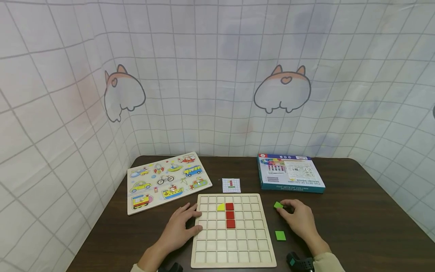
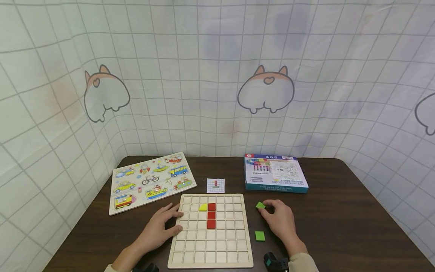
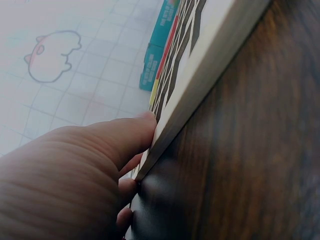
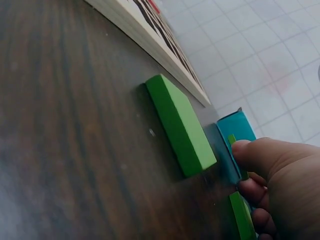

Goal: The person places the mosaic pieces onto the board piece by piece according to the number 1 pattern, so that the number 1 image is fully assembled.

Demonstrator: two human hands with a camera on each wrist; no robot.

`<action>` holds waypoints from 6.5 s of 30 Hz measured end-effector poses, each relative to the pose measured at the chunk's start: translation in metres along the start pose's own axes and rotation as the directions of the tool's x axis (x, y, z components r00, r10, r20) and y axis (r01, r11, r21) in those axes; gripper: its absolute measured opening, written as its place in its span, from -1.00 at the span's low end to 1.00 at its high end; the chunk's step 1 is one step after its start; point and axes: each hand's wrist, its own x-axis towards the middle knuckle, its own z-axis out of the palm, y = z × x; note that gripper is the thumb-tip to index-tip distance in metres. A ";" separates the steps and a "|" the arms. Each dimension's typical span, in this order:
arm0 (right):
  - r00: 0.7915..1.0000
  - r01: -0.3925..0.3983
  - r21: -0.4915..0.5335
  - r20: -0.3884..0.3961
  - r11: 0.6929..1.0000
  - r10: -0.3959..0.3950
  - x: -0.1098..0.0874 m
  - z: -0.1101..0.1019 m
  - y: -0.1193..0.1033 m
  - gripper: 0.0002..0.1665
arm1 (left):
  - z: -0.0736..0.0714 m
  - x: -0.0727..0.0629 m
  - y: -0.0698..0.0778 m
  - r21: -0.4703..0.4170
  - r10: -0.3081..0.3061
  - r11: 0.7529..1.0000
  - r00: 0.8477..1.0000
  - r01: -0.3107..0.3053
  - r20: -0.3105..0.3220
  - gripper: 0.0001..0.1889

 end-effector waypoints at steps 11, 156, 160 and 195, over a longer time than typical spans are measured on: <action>0.993 0.097 0.095 -0.076 0.991 -0.090 -0.005 0.006 -0.017 -0.69 | 0.000 -0.002 -0.001 -0.004 0.009 1.000 1.000 -0.009 0.013 -0.62; 0.997 0.072 -0.040 -0.026 0.997 -0.073 -0.027 -0.015 -0.026 -0.72 | -0.001 0.000 0.003 0.013 0.010 1.000 1.000 -0.010 0.000 -0.61; 0.999 0.010 -0.072 0.031 0.997 -0.008 -0.028 -0.031 -0.012 -0.64 | -0.001 0.000 0.003 0.014 0.008 1.000 1.000 -0.008 0.003 -0.61; 0.980 -0.015 -0.190 0.193 0.982 0.053 -0.022 -0.049 0.006 -0.73 | -0.001 0.000 0.006 0.031 0.029 0.999 1.000 -0.028 -0.007 -0.60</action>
